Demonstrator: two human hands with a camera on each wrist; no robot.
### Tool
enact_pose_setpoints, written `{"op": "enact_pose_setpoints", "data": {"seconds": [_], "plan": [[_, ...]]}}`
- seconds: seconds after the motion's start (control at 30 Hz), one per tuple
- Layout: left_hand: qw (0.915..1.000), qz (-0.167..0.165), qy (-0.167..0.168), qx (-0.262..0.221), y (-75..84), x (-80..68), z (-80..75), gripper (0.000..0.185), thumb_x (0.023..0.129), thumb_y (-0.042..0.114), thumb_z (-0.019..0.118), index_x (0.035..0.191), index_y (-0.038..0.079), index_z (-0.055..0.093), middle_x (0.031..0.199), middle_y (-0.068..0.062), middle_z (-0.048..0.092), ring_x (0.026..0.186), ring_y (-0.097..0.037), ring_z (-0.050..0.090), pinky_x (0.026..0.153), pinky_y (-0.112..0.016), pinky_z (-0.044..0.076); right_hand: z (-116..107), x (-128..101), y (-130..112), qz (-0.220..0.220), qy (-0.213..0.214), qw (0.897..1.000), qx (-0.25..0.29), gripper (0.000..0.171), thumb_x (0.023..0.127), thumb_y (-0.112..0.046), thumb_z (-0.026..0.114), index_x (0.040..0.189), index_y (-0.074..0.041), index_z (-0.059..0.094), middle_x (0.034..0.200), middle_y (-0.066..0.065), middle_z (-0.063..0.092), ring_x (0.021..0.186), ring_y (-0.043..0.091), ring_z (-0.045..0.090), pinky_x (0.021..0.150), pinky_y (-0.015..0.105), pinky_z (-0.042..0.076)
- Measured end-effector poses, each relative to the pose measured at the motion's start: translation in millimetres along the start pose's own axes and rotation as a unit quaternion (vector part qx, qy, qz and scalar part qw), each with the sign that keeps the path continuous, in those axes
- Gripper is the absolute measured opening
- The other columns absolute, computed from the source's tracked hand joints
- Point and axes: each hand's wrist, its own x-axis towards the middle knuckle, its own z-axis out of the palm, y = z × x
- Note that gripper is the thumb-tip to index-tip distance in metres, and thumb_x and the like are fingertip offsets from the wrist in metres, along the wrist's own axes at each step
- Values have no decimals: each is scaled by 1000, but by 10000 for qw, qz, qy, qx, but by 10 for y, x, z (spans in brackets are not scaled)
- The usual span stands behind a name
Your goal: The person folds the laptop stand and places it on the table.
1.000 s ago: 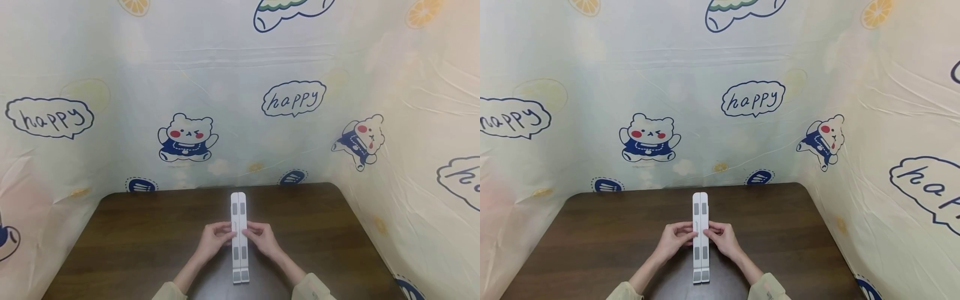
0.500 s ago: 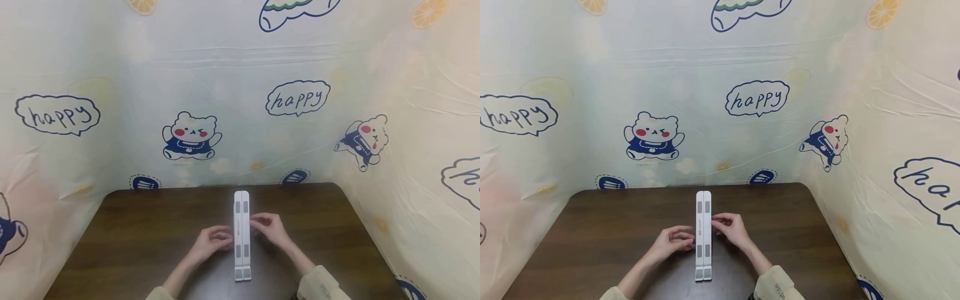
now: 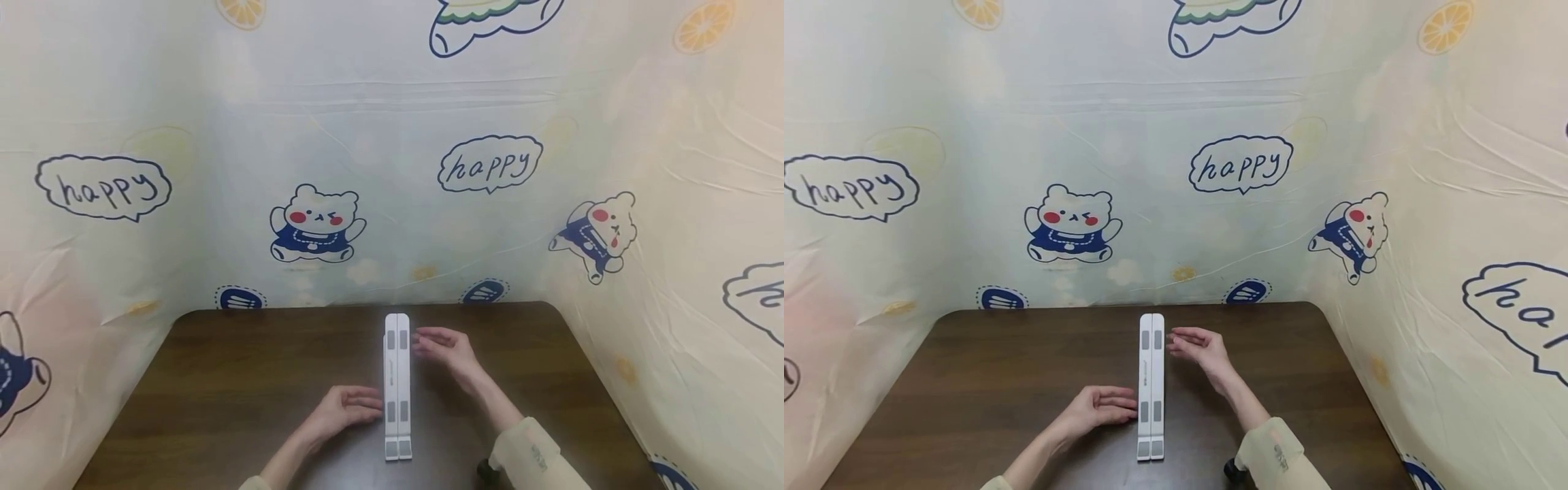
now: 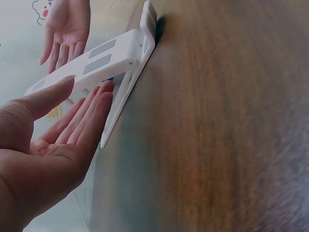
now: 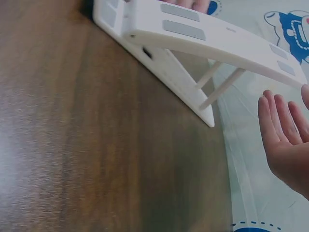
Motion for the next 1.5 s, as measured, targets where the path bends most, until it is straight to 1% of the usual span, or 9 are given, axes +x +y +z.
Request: {"op": "enact_pose_setpoints", "data": {"seconds": [0.07,0.17,0.33,0.53,0.73,0.87,1.03,1.23,1.5], "plan": [[9999,-7,-62,-92,-21,-3,16,54,101,7,76,143,-21,56,131,-34,75,119,-37,79,97,-26,66,-12,36,-33,43,-67,9997,239,46,106,-10,72,146,9,62,143,30,71,119,32,80,106,40,65],[9999,-63,-73,-120,-57,1,38,54,101,8,77,143,-19,58,131,-33,75,120,-36,79,99,-28,66,-22,73,-81,104,-90,9993,355,46,108,-11,71,148,9,61,144,28,71,120,31,80,106,37,65],[9999,-166,-10,-23,-96,3,71,51,99,9,80,140,-15,63,131,-30,76,122,-37,78,103,-35,66,-1,102,-144,230,-203,9992,250,49,109,-15,70,152,5,59,149,26,69,118,22,81,108,35,64],[9995,-246,105,149,-155,25,148,51,97,9,81,139,-15,64,131,-30,76,122,-38,78,105,-42,65,70,155,-183,335,-291,9990,57,49,110,-16,69,154,2,58,153,26,65,120,22,79,116,46,59],[9994,-235,216,153,-191,61,241,56,95,6,82,140,-20,60,132,-33,74,119,-35,79,104,-38,66,137,214,-216,359,-323,9987,-144,50,111,-23,68,155,-1,58,151,24,67,126,27,77,121,58,52],[9991,-181,347,146,-179,67,279,54,94,3,81,137,-22,60,128,-34,75,117,-37,80,102,-38,67,174,247,-238,267,-247,9993,-128,46,110,-17,69,152,0,61,147,24,70,126,29,77,119,61,53],[9982,-130,547,215,-162,63,305,48,92,0,82,131,-21,64,119,-33,78,109,-39,81,98,-40,68,195,269,-261,226,-103,9995,-189,43,107,-12,71,147,2,65,141,25,74,119,27,80,116,62,55],[9975,-84,611,348,-195,100,317,44,92,-4,81,128,-22,65,115,-35,78,105,-40,82,95,-40,69,186,289,-259,255,-57,9992,-316,43,105,-10,74,145,3,66,137,26,75,114,29,82,113,62,57],[9961,-8,703,534,-170,99,325,37,92,-1,83,122,-18,69,111,-31,81,102,-37,83,91,-37,69,200,291,-258,273,213,9988,-354,38,104,-11,76,140,0,71,133,22,78,112,28,82,107,54,64]]}}
